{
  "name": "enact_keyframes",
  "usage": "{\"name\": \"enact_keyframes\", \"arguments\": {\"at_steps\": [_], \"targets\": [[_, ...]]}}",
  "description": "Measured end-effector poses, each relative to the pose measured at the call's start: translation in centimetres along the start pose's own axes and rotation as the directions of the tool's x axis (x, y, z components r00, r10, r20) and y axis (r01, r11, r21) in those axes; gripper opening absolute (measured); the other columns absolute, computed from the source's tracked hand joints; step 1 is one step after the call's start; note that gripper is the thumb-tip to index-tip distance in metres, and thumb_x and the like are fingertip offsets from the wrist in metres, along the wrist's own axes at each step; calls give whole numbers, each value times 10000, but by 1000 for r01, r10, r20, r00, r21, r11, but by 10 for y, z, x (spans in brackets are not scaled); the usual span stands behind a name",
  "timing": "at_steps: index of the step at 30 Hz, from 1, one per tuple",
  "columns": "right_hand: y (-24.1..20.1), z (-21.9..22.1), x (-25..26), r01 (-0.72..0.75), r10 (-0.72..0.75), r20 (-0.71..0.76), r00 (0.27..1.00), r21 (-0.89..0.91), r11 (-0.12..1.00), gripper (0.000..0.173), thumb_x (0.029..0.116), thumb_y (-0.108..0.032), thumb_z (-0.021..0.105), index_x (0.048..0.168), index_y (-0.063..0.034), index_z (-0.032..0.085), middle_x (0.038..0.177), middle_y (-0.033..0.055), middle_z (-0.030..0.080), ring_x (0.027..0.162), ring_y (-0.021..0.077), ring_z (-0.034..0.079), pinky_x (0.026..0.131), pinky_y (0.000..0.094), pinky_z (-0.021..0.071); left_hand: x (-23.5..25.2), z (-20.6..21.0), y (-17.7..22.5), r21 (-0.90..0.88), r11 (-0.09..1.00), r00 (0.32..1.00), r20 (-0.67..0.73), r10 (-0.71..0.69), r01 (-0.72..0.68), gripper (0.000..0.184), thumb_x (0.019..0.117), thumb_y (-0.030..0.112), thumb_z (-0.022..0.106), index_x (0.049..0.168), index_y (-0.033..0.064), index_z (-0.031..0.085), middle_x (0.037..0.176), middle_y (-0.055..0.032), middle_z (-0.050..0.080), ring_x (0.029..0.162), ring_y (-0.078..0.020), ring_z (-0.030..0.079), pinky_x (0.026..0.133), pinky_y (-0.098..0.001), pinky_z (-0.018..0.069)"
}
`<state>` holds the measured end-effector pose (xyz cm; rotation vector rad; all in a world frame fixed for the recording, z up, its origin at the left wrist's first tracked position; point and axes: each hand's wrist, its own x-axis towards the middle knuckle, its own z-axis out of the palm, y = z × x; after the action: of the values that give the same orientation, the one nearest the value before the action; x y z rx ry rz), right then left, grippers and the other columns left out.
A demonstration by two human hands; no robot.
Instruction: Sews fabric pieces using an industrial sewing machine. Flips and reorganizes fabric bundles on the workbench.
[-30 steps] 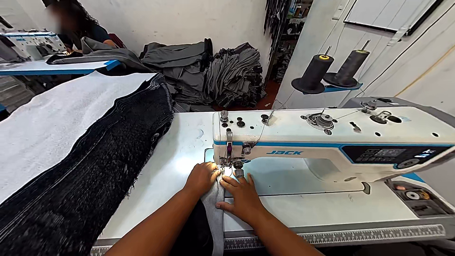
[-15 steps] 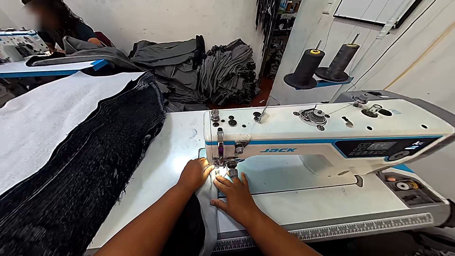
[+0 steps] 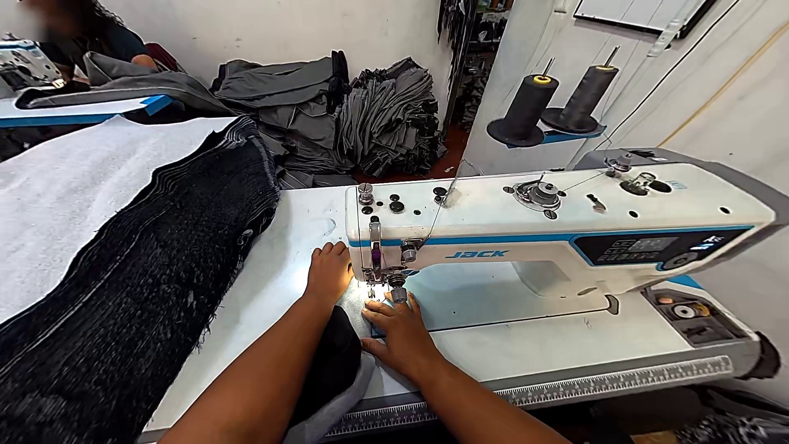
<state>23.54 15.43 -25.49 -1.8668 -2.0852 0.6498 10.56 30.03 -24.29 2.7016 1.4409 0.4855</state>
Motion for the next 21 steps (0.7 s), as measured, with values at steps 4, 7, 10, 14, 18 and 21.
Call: {"name": "enact_keyframes", "arguments": {"at_steps": [4, 7, 10, 14, 18, 21], "targets": [[-3, 1, -1, -2, 4, 35, 999, -33, 999, 578, 952, -477, 622, 1466, -216, 581, 1585, -32, 472, 1549, 310, 261, 1220, 666, 66, -8, -17, 12, 18, 972, 937, 263, -230, 233, 408, 1045, 279, 604, 1355, 16, 583, 1307, -219, 632, 1197, -409, 625, 996, -573, 488], [-7, 10, -26, 106, -106, 0, 994, 15, 994, 741, 860, -438, 768, 1508, -169, 530, 1614, 61, 428, 1537, 347, 287, 1207, 702, 87, -29, -55, 10, -31, 968, 863, 459, -209, 251, 476, 1058, 411, 561, 1266, -15, 604, 1178, -250, 677, 1135, -407, 660, 987, -576, 499], [-7, 30, -55, 352, -295, -274, 915, 185, 918, 1036, 661, -392, 909, 1511, 5, 469, 1570, 237, 438, 1426, 427, 461, 1142, 731, 275, -66, -104, -11, -492, 848, 887, 459, 58, 199, 299, 1033, 254, 629, 1016, -35, 704, 868, -116, 668, 804, -178, 616, 797, -384, 513], [-28, 10, -44, 517, -282, -435, 855, 745, 421, 855, 928, -532, 657, 1477, 84, 430, 1452, 133, 581, 1330, 166, 569, 1100, 366, 486, -103, -167, -7, -785, 611, 897, 338, 283, 103, 172, 999, 149, 604, 1069, 59, 733, 966, 83, 722, 888, 73, 641, 846, -160, 537], [-73, -31, -31, 369, -315, -347, 883, 930, 9, 205, 1005, -339, 633, 1066, -163, 720, 985, -128, 731, 926, -21, 678, 871, 228, 563, -112, -203, 11, -747, 662, 872, 284, 399, -60, 202, 991, 171, 625, 1096, 42, 740, 990, 69, 732, 909, 94, 636, 842, -126, 523], [-93, -39, -34, 379, -300, -381, 875, 923, -67, 113, 997, -270, 662, 950, -179, 707, 885, -119, 716, 835, -28, 671, 801, 205, 562, -115, -220, 15, -664, 736, 899, 234, 371, -131, 184, 951, 243, 692, 1041, 96, 757, 876, 96, 717, 791, 98, 623, 725, -99, 510]]}}
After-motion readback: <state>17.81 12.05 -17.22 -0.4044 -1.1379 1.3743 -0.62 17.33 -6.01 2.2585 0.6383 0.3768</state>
